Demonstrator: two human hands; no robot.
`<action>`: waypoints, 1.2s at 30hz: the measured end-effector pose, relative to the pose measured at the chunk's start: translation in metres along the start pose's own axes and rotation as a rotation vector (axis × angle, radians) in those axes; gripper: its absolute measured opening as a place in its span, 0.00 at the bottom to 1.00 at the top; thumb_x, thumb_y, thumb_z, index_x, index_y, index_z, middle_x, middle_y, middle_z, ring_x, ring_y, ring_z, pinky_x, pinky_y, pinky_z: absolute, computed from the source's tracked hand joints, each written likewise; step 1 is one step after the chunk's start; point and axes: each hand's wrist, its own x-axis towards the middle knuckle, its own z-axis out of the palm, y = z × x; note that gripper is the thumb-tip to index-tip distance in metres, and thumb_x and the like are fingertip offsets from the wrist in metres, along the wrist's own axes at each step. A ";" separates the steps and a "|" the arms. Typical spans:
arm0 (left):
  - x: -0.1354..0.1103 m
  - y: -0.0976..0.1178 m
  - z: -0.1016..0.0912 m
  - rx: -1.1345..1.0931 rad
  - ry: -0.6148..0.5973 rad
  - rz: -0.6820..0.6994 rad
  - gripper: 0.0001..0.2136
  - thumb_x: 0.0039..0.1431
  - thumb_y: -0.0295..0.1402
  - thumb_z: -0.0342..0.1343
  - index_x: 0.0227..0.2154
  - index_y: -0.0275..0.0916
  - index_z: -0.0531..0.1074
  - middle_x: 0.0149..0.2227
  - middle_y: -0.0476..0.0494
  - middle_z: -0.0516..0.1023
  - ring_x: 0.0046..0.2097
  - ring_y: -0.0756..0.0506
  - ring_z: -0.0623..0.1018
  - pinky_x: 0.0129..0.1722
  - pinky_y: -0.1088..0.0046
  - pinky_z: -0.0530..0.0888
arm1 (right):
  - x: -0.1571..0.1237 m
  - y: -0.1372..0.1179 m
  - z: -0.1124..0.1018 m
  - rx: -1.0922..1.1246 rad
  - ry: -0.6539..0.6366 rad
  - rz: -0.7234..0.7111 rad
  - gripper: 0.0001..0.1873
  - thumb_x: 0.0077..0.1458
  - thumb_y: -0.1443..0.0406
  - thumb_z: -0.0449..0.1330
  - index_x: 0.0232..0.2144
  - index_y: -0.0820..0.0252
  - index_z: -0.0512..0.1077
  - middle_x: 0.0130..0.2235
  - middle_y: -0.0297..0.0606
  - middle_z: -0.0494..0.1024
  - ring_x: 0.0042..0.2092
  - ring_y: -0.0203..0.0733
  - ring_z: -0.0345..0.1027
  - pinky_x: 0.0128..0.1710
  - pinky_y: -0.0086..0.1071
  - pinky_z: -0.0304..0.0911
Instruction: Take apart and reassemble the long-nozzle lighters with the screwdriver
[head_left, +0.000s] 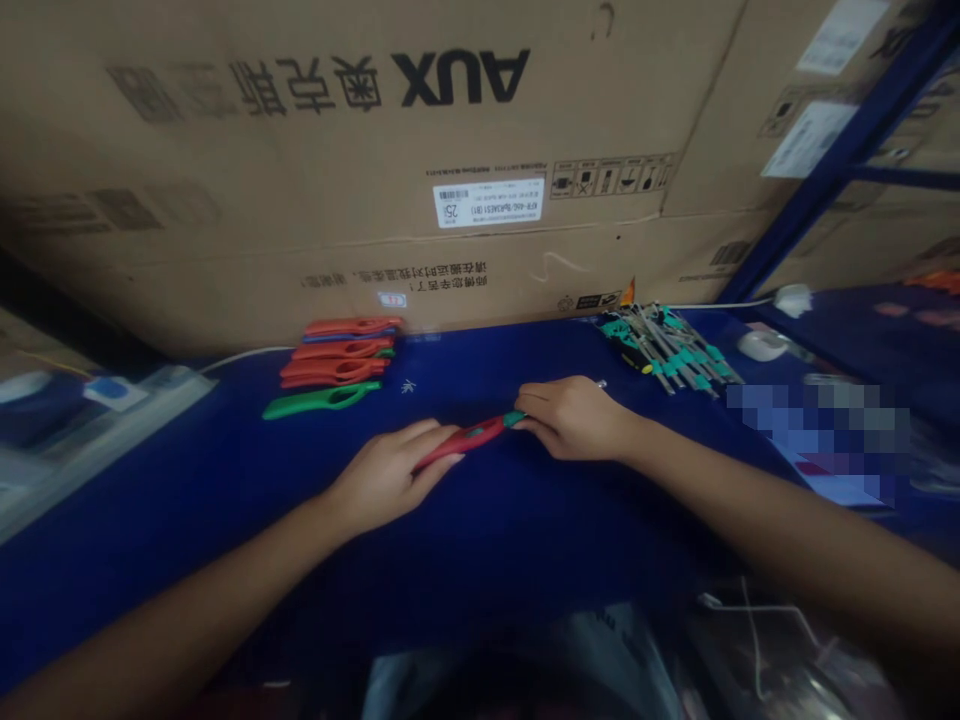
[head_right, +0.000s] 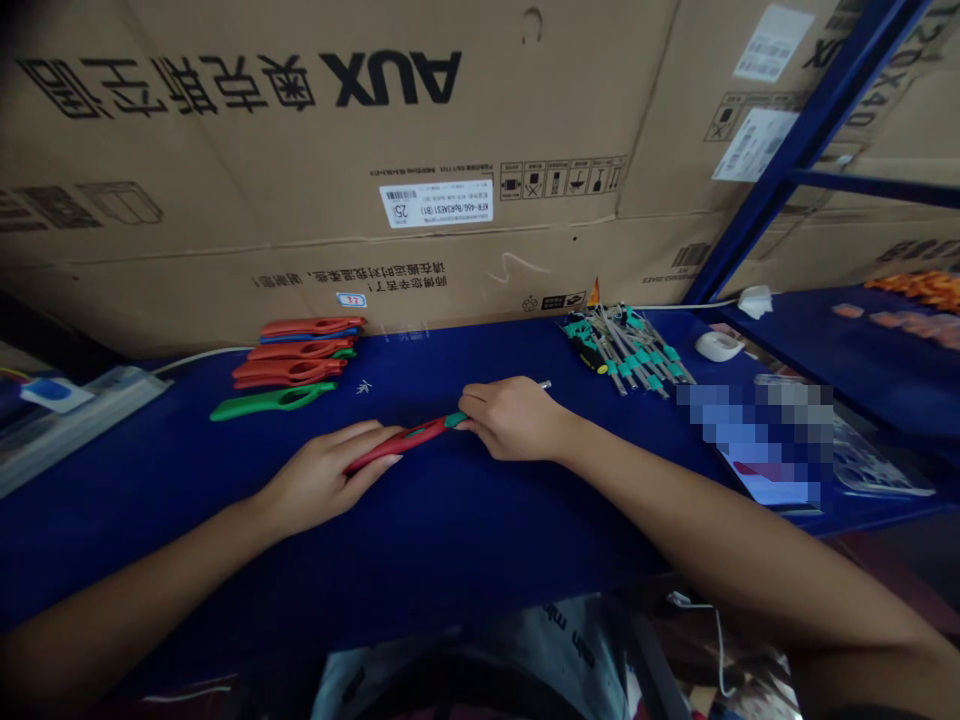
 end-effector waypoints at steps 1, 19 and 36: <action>0.001 0.002 -0.001 0.034 -0.025 -0.010 0.15 0.71 0.40 0.45 0.53 0.43 0.70 0.45 0.43 0.78 0.41 0.45 0.80 0.41 0.71 0.75 | 0.000 0.001 0.001 0.025 -0.003 -0.004 0.14 0.67 0.62 0.49 0.33 0.62 0.71 0.32 0.39 0.74 0.30 0.38 0.63 0.29 0.33 0.50; 0.109 -0.043 -0.051 0.334 0.002 0.034 0.20 0.71 0.46 0.42 0.54 0.39 0.68 0.51 0.37 0.74 0.51 0.38 0.76 0.51 0.60 0.72 | 0.004 0.022 -0.001 0.077 0.501 0.264 0.21 0.61 0.68 0.53 0.56 0.57 0.64 0.58 0.50 0.66 0.60 0.53 0.59 0.60 0.51 0.57; 0.159 -0.108 -0.015 0.335 -0.023 -0.014 0.14 0.66 0.40 0.52 0.48 0.37 0.71 0.51 0.38 0.76 0.51 0.40 0.76 0.53 0.64 0.71 | 0.001 0.016 0.010 0.211 -0.083 0.159 0.14 0.62 0.66 0.54 0.49 0.59 0.71 0.51 0.42 0.70 0.39 0.38 0.71 0.39 0.33 0.68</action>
